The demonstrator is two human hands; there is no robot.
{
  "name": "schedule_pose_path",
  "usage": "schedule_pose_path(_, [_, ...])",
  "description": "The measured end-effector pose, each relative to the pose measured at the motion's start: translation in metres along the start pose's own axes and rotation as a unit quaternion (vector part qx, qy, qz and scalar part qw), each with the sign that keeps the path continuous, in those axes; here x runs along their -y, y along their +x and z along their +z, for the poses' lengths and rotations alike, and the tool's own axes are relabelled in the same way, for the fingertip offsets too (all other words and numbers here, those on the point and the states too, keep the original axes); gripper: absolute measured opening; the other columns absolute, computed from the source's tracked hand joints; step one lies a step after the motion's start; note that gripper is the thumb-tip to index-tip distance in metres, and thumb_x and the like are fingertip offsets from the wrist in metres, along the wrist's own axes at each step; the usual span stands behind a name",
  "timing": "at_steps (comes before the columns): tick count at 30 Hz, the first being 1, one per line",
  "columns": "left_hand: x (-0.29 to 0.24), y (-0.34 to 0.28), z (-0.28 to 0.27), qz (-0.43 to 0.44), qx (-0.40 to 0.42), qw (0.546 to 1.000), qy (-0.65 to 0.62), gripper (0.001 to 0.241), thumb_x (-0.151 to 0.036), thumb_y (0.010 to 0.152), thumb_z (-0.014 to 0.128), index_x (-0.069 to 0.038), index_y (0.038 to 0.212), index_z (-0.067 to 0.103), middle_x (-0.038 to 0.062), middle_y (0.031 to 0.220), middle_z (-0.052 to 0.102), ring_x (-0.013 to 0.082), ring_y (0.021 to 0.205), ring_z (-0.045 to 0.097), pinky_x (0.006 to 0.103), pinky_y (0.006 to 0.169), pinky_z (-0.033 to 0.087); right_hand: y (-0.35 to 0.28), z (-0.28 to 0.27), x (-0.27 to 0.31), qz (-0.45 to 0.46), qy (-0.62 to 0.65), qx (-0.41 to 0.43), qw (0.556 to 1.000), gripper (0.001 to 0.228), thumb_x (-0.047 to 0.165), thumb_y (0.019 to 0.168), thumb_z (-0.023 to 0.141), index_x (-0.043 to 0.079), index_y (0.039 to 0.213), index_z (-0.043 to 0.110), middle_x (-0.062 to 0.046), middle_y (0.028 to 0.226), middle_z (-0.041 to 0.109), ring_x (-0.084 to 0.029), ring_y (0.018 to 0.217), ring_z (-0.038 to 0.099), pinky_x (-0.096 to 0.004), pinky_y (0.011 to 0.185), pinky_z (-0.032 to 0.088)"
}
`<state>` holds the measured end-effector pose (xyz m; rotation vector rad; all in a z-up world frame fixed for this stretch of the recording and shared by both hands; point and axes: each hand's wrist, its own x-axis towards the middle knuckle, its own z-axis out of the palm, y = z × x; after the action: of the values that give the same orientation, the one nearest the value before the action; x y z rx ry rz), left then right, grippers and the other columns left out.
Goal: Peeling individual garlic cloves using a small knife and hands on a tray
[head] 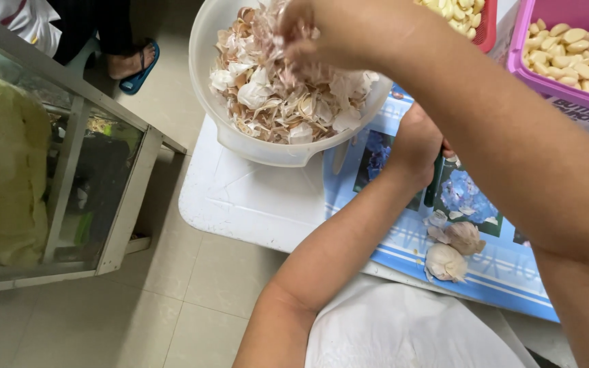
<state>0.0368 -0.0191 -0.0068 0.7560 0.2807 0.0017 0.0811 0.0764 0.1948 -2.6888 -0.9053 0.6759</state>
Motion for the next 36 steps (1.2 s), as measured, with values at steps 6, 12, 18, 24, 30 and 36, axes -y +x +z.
schedule_pose_path(6, [0.004,0.008,0.004,0.016,0.007,1.000,0.005,0.008,-0.015,0.093,0.040,-0.018,0.098,0.045,0.001,0.064,0.039,0.0079,0.046,0.030,0.0257,0.039,0.021,0.085,0.100,-0.042,-0.111,-0.128,0.004,0.986,0.031,0.011,0.099,0.058,0.006,0.124,0.075,-0.018,0.135,0.062,-0.041,0.109,0.067,-0.058,0.097,0.055])
schedule_pose_path(12, [0.008,0.004,-0.005,0.046,0.009,0.999,0.018,0.010,-0.017,0.095,0.043,-0.018,0.104,0.047,0.002,0.065,0.043,0.0076,0.046,0.032,0.0250,0.038,0.022,0.040,0.059,0.004,-0.039,-0.131,0.099,0.986,0.066,-0.007,0.092,0.040,0.014,0.154,0.044,-0.017,0.146,0.055,-0.036,0.118,0.064,-0.051,0.093,0.057])
schedule_pose_path(18, [0.015,0.004,-0.009,0.064,0.011,0.998,0.024,0.013,-0.020,0.097,0.046,-0.018,0.109,0.049,0.003,0.067,0.046,0.0073,0.046,0.034,0.0243,0.038,0.024,0.062,0.069,-0.055,-0.190,-0.196,-0.213,0.938,0.018,0.009,0.091,0.073,0.017,0.075,0.072,-0.006,0.084,0.058,-0.030,0.069,0.062,-0.047,0.056,0.046])
schedule_pose_path(24, [0.019,0.006,-0.010,0.082,0.022,0.996,0.037,0.016,-0.022,0.099,0.048,-0.017,0.115,0.050,0.003,0.069,0.049,0.0070,0.046,0.036,0.0237,0.037,0.025,0.047,0.072,-0.055,-0.181,-0.118,-0.198,0.956,0.041,0.014,0.085,0.073,0.016,0.126,0.074,-0.017,0.103,0.069,-0.043,0.094,0.067,-0.057,0.071,0.053])
schedule_pose_path(30, [0.021,0.008,-0.017,0.087,0.037,0.995,0.043,0.020,-0.024,0.102,0.051,-0.017,0.121,0.052,0.004,0.071,0.052,0.0067,0.046,0.038,0.0231,0.037,0.027,0.033,0.074,-0.059,-0.264,-0.140,-0.460,0.836,0.014,0.012,0.092,0.080,0.024,0.092,0.087,0.004,0.084,0.077,-0.026,0.076,0.072,-0.044,0.049,0.052])
schedule_pose_path(36, [0.026,0.024,-0.013,0.083,0.079,0.992,0.061,0.024,-0.027,0.104,0.054,-0.017,0.126,0.054,0.005,0.072,0.055,0.0064,0.046,0.040,0.0224,0.036,0.028,0.029,0.088,-0.065,-0.265,-0.155,-0.417,0.856,0.017,0.022,0.079,0.082,0.024,0.096,0.083,0.000,0.099,0.073,-0.025,0.085,0.070,-0.042,0.051,0.053])
